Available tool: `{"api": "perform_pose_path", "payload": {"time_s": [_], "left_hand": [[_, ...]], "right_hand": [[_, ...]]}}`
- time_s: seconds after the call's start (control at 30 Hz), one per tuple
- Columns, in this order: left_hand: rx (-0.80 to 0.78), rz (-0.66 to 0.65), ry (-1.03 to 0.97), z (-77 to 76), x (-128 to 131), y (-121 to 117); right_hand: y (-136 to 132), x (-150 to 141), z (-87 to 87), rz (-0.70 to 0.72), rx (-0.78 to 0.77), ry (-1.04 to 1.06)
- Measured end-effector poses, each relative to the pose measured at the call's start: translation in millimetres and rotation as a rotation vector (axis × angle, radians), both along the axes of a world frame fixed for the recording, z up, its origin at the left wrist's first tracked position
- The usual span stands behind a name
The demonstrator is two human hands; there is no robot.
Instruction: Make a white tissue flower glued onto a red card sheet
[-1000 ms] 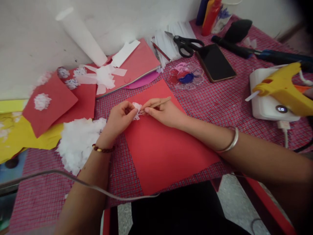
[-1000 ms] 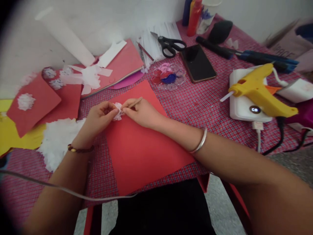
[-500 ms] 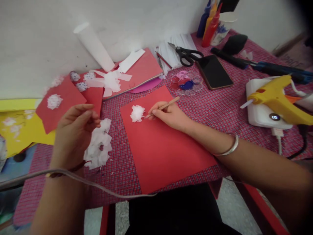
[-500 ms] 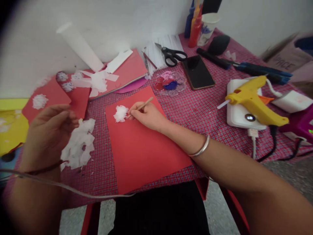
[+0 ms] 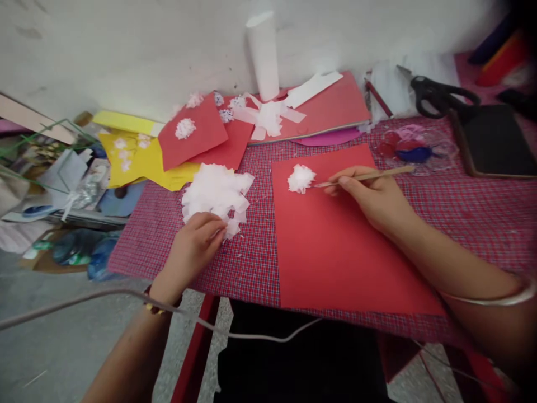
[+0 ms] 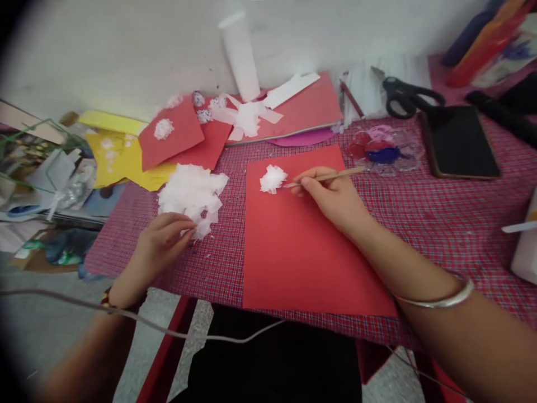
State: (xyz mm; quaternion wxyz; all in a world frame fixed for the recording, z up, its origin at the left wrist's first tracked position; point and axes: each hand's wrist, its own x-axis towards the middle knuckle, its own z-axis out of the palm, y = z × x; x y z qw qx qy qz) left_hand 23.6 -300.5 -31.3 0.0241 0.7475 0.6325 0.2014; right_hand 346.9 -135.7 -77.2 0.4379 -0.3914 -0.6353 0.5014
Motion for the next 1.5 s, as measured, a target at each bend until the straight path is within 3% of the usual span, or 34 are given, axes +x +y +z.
{"api": "perform_pose_path", "payload": {"time_s": [0.13,0.23,0.33,0.5,0.63,0.77,1.0,1.27,1.5], "left_hand": [[-0.035,-0.131,0.241,-7.3,2,19],[0.006,-0.154,0.210,-5.9,1,32],[0.068,-0.079,-0.167,1.9,11,41],[-0.103,0.153,-1.082,14.1,54,67],[-0.227,0.209,-1.381,11.6,97,95],[-0.303,0.190,-1.436,1.3,122,104],[-0.343,0.153,-1.412,-6.8,128,100],[-0.349,0.123,-1.435,-4.8,128,98],[-0.401,0.080,-1.525,-8.4,122,103]], "right_hand": [[2,0,-2.0,-0.004,0.010,0.006],[2,-1,0.5,-0.017,0.009,0.011],[0,-1,5.0,-0.009,-0.019,0.020],[-3,-2,11.9,-0.008,-0.082,0.161],[-13,1,20.3,0.045,-0.080,0.326],[-22,3,29.4,0.155,-0.003,0.342],[-24,1,29.6,0.246,0.008,0.266],[-23,-3,25.3,0.211,-0.010,0.247],[-23,-7,27.3,0.189,-0.088,0.352]]}}
